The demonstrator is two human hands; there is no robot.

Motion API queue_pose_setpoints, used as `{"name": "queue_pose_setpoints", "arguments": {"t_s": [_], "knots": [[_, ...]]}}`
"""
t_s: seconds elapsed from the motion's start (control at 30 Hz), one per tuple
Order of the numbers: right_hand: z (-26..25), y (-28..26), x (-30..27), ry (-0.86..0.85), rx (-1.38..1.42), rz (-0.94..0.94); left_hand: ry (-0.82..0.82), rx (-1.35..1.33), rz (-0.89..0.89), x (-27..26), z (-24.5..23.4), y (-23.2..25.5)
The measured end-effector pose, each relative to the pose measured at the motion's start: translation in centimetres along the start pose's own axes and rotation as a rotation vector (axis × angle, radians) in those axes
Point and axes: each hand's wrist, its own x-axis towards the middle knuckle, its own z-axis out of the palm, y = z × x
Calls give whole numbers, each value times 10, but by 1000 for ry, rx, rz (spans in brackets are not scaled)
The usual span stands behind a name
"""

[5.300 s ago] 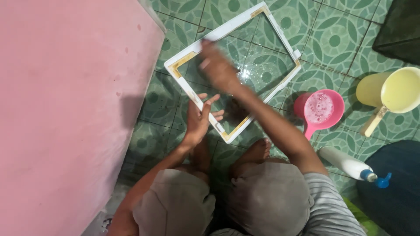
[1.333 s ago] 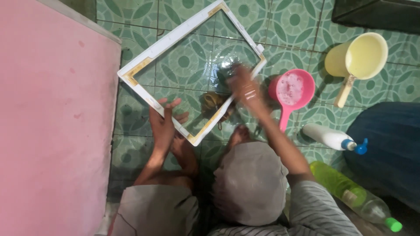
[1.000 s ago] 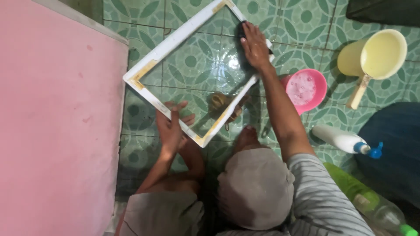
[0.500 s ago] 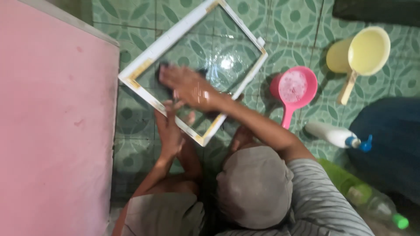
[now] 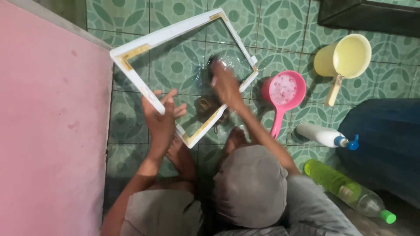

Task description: Removing a glass and plastic shelf from a refrigerator, bringing it into a washing area, and washing it with soap and water.

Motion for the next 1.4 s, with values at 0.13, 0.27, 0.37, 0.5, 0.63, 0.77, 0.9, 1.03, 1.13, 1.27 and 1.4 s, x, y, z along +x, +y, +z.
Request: {"name": "queue_pose_setpoints", "arguments": {"t_s": [0.13,0.27,0.37,0.5,0.63,0.77,0.9,1.03,1.13,1.27,1.4], "knots": [[-31,-73,-59,-52,116,-194,-66,-35,-7,11,14,25],[-44,-41,-93,252,244,86,-158,21,51,32,31,48],[-79,0,-125,469,215,369,-264,237,234,37,52,95],[-152,-4,-124,626,88,470,-339,613,434,50,94,161],[-176,21,-118,495,-90,470,-412,939,942,89,118,185],[-184,48,-105,330,-288,259,-520,1053,789,103,141,209],[-187,44,-105,228,-166,504,-548,1305,817,106,156,215],[-193,62,-115,339,-200,509,-631,1338,998,92,174,219],[-215,142,-133,812,-464,400,-689,1373,880,77,200,224],[-272,243,-125,840,37,798,-822,1431,1272,85,220,218],[-263,307,-121,615,805,1075,-880,1492,922,86,235,219]]}}
